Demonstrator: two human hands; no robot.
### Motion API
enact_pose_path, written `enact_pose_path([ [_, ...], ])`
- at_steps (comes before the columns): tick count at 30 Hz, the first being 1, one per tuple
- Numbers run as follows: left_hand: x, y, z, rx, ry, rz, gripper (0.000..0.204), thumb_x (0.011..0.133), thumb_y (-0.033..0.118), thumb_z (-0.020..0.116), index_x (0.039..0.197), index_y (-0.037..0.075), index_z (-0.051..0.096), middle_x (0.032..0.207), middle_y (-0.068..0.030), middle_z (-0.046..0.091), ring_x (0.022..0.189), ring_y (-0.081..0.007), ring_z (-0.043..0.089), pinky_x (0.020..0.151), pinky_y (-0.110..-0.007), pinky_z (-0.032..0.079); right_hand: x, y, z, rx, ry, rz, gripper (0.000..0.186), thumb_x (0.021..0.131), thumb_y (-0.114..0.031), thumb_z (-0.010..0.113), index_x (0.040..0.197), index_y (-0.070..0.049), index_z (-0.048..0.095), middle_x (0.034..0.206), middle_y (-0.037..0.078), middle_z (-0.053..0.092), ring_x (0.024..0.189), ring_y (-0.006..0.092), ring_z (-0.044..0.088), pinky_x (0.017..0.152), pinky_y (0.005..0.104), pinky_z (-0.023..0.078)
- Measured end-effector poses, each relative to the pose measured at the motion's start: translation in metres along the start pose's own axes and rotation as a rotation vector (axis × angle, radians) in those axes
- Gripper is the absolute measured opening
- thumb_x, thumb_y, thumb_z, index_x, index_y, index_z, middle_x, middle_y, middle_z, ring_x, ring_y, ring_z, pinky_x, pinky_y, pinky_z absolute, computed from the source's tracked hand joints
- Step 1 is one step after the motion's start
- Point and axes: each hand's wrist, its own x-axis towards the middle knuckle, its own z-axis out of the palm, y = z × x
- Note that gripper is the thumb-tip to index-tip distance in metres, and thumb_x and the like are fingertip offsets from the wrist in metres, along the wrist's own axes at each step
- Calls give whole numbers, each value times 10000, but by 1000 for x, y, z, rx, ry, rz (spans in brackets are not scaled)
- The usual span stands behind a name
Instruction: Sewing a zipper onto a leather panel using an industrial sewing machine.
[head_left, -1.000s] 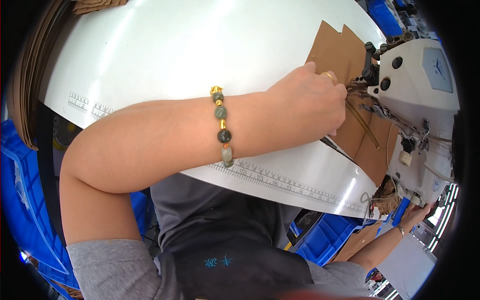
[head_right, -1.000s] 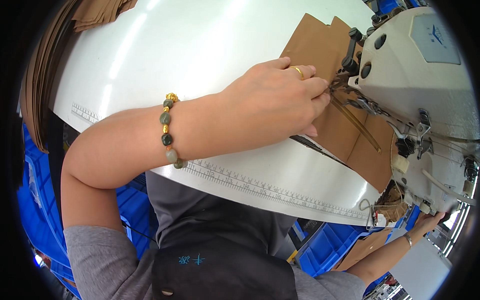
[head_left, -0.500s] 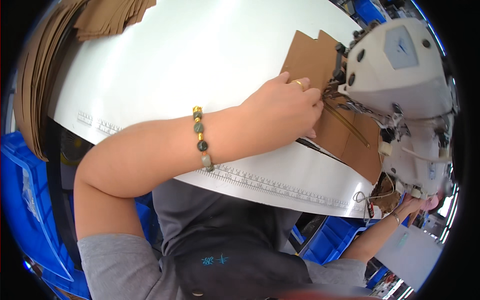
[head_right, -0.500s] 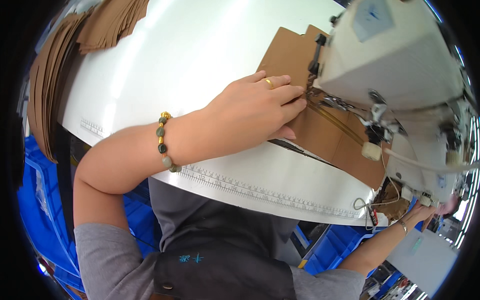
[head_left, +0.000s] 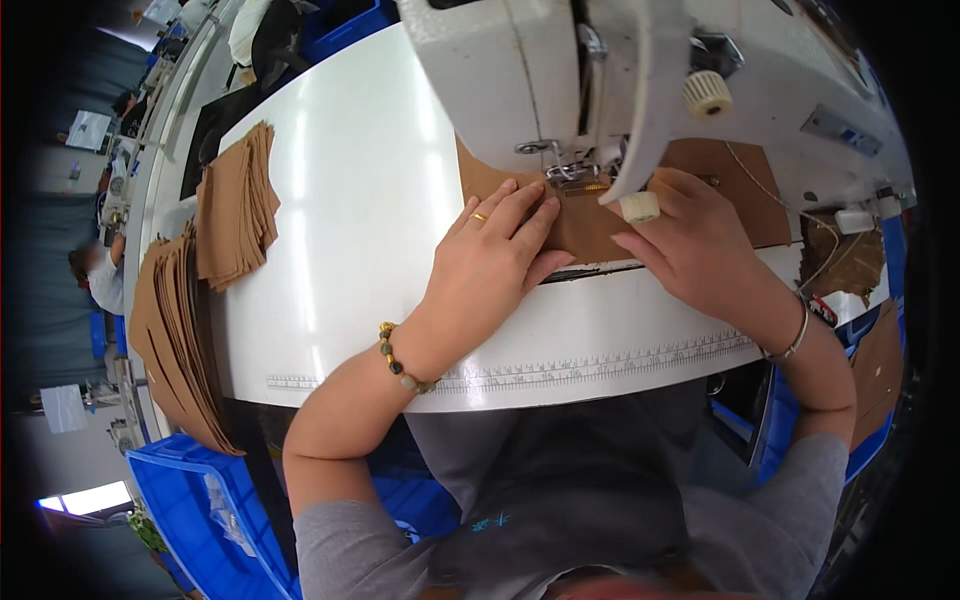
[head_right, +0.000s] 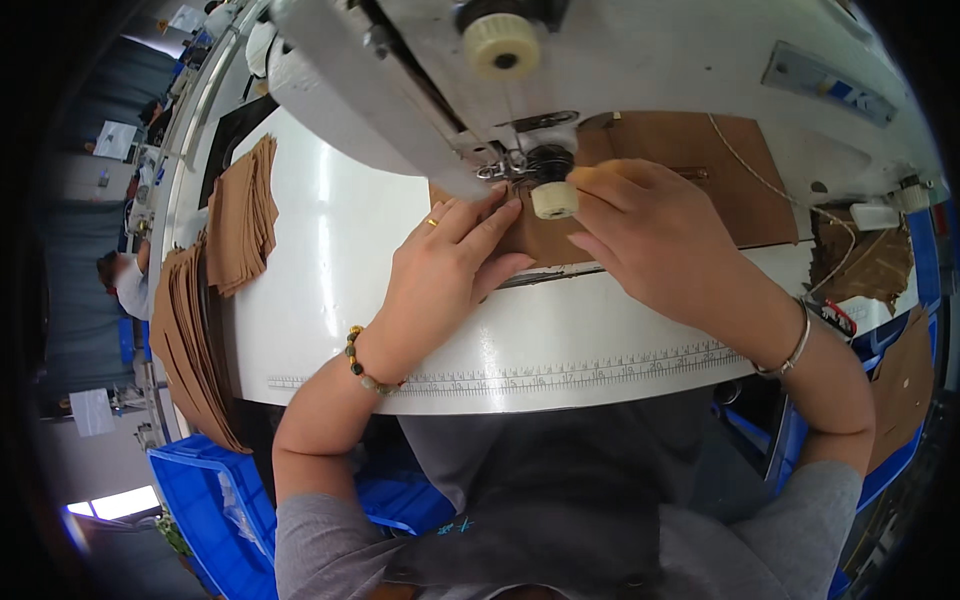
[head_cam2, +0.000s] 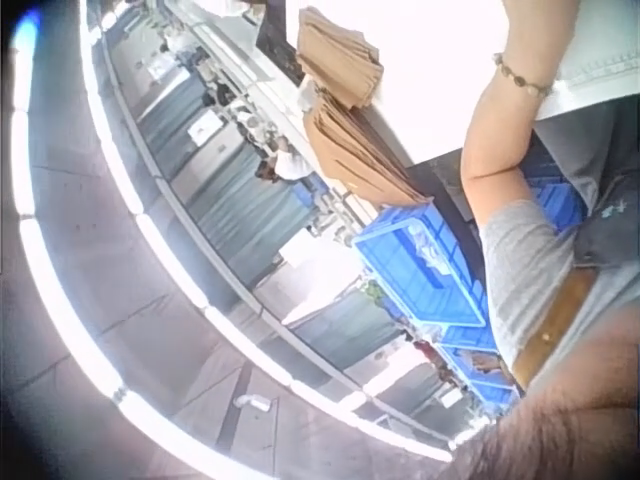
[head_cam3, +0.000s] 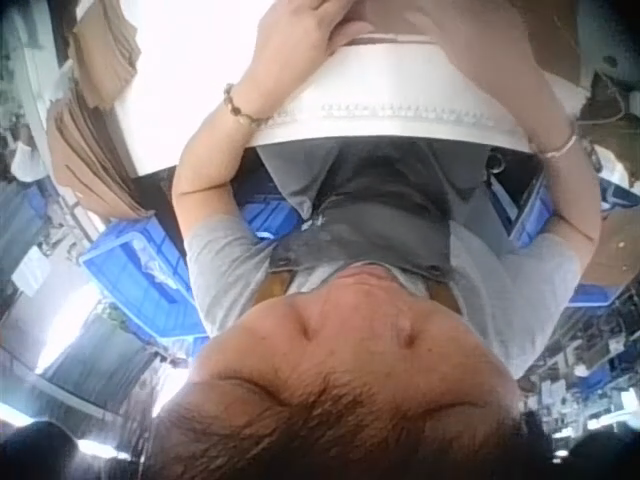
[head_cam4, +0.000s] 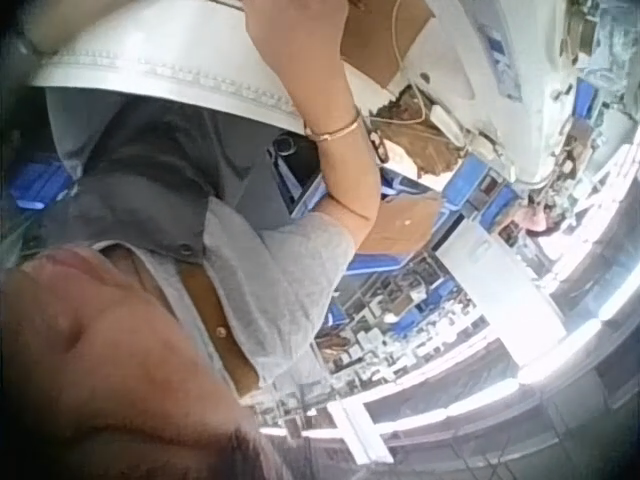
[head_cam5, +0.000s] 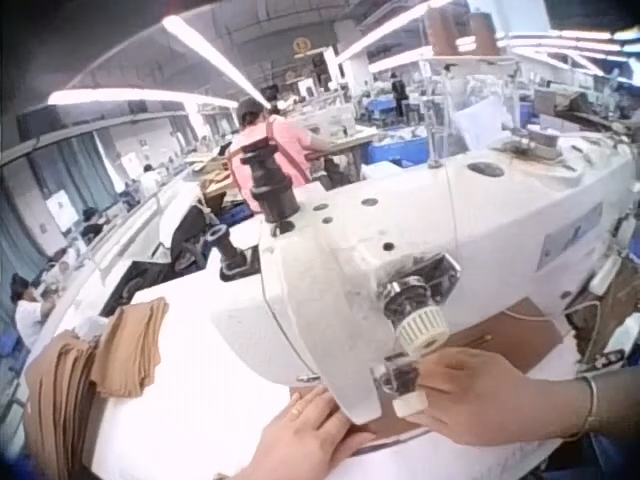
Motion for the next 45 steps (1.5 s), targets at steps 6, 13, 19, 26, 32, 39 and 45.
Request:
enact_pose_path([
  [6,1,2,-1,38,27,60,480,851,322,843,1234,46,751,1342,-97,713,1223,-298,702,907,-379,605,5,0,30,-2,-82,8,310,840,-290,814,989,-25,756,1060,85,705,1032,261,654,946,386,528],
  [13,0,-2,-7,44,17,54,466,853,328,843,1212,43,757,1338,-94,716,1206,-300,714,899,-383,610,8,-2,34,-63,-18,-60,314,829,-301,818,951,-19,755,1016,84,695,1049,249,644,946,392,520],
  [19,3,-3,-5,42,27,68,455,844,335,847,1192,52,772,1319,-89,727,1210,-288,710,916,-375,607,8,1,36,-85,-34,-52,303,825,-307,817,878,-15,756,980,84,681,1023,249,638,932,382,518],
  [26,4,0,-3,32,38,65,452,840,335,850,1187,54,782,1305,-89,735,1198,-272,711,926,-366,604,5,1,35,-111,-59,-51,288,828,-306,813,837,-23,763,958,94,673,1023,249,635,925,380,514],
  [32,5,-1,-4,32,53,68,447,849,334,844,1192,55,783,1295,-90,739,1148,-270,725,907,-360,606,7,0,35,-120,-41,-63,287,836,-300,806,834,-16,765,946,95,671,1026,254,636,936,384,512],
  [39,6,-4,0,50,67,69,442,856,341,837,1192,60,784,1285,-86,743,1088,-271,738,876,-356,610,8,1,36,-123,-39,-59,291,842,-298,804,839,-10,764,951,100,676,1039,265,639,957,392,511],
  [45,7,-6,0,52,90,82,414,854,364,834,1155,80,802,1260,-79,756,1039,-263,748,843,-351,614,7,3,38,-55,5,-26,300,863,-297,792,865,0,751,982,113,689,1087,285,646,990,403,504],
])
